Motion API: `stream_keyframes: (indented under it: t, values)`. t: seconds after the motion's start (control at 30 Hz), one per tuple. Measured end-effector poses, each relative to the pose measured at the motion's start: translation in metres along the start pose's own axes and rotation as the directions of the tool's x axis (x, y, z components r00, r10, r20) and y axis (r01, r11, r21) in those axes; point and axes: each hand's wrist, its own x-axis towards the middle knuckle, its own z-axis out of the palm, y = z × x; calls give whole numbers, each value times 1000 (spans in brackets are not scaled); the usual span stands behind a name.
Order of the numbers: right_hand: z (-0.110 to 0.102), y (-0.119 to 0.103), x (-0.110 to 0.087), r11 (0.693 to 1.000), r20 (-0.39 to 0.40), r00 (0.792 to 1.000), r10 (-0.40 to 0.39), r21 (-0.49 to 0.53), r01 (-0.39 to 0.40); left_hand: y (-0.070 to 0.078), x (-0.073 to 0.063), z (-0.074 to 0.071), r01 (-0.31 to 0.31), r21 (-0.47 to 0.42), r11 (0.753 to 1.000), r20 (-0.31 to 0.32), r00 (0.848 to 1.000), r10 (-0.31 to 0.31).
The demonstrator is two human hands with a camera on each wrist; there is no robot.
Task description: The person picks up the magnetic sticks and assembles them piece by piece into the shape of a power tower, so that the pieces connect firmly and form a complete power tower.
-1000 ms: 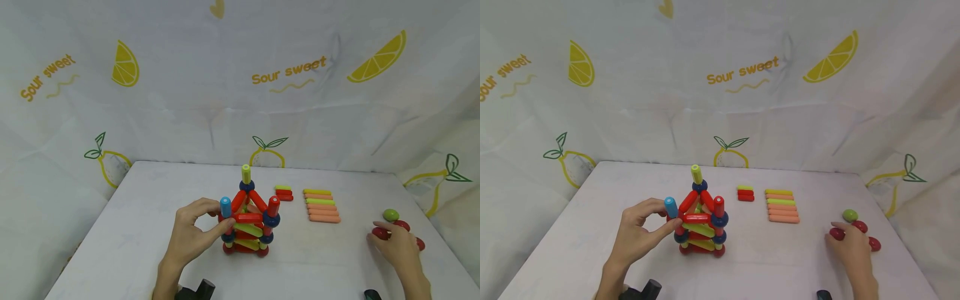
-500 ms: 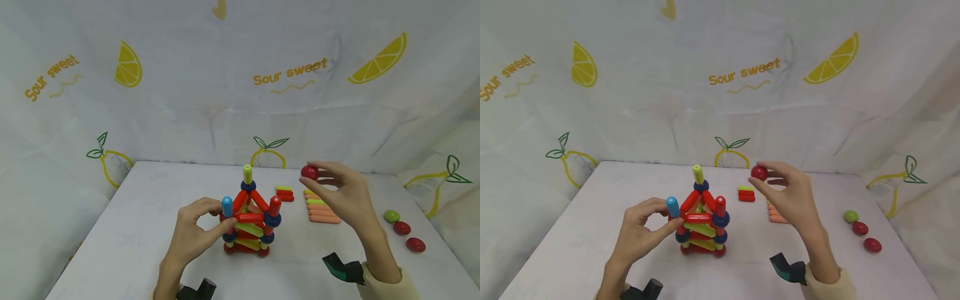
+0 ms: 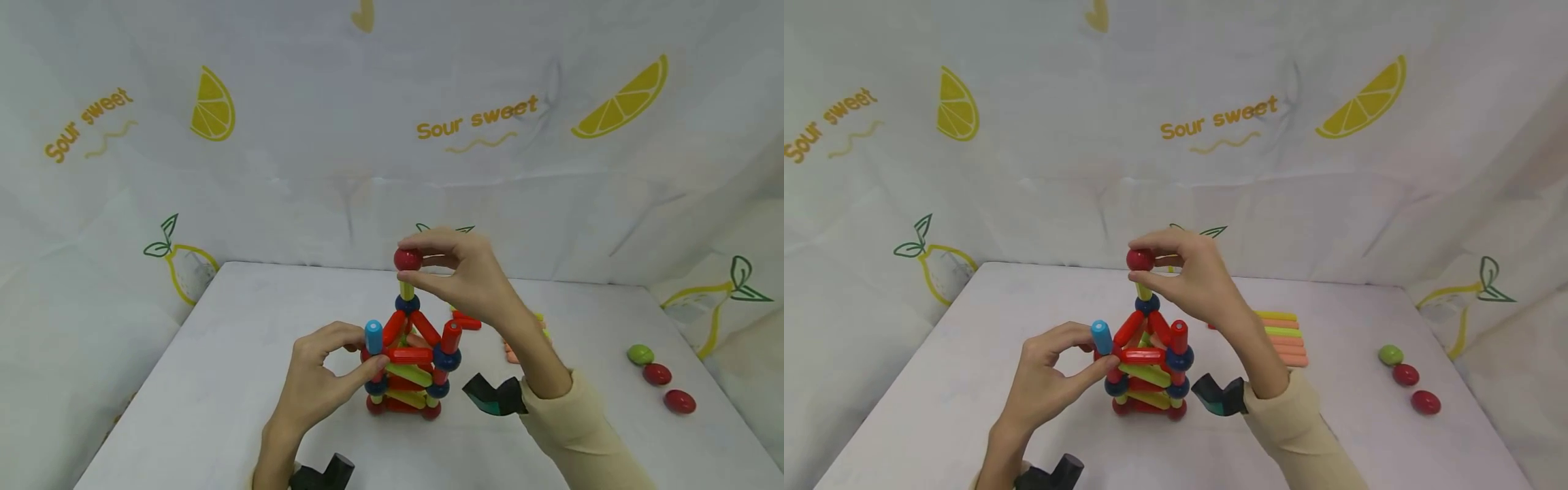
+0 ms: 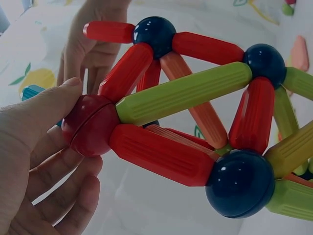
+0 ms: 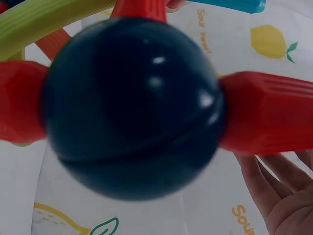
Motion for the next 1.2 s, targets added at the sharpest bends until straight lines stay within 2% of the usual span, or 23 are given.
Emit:
stream_keyframes:
  t: [0.17,0.63,0.8,0.9,1.03,1.13,1.2]
  values:
    - [2,3,-1,999,10,999,40,1,-40,1,0,-1,4,4,1000,1,1000,-4]
    - [4,1,-3,1000,12,1000,28,13,-29,1,-1,-1,-15,10,1000,-10,1000,15]
    - [0,1,-6,1000,4,1000,15,-25,-15,0,-1,-1,-7,24,1000,-8,1000,7]
    - [-11,3,-13,997,-41,999,23,-74,-26,0,-2,0,-2,25,1000,-10,1000,2]
    - [-41,18,-33,984,-144,988,47,-166,-71,0,-1,0,-2,16,1000,-9,1000,2]
    - [-68,40,-57,957,-220,971,91,-250,-146,0,-1,1,-2,10,1000,-6,1000,2]
    - [-85,57,-77,937,-270,953,139,-277,-215,0,-1,1,0,8,1000,-5,1000,0]
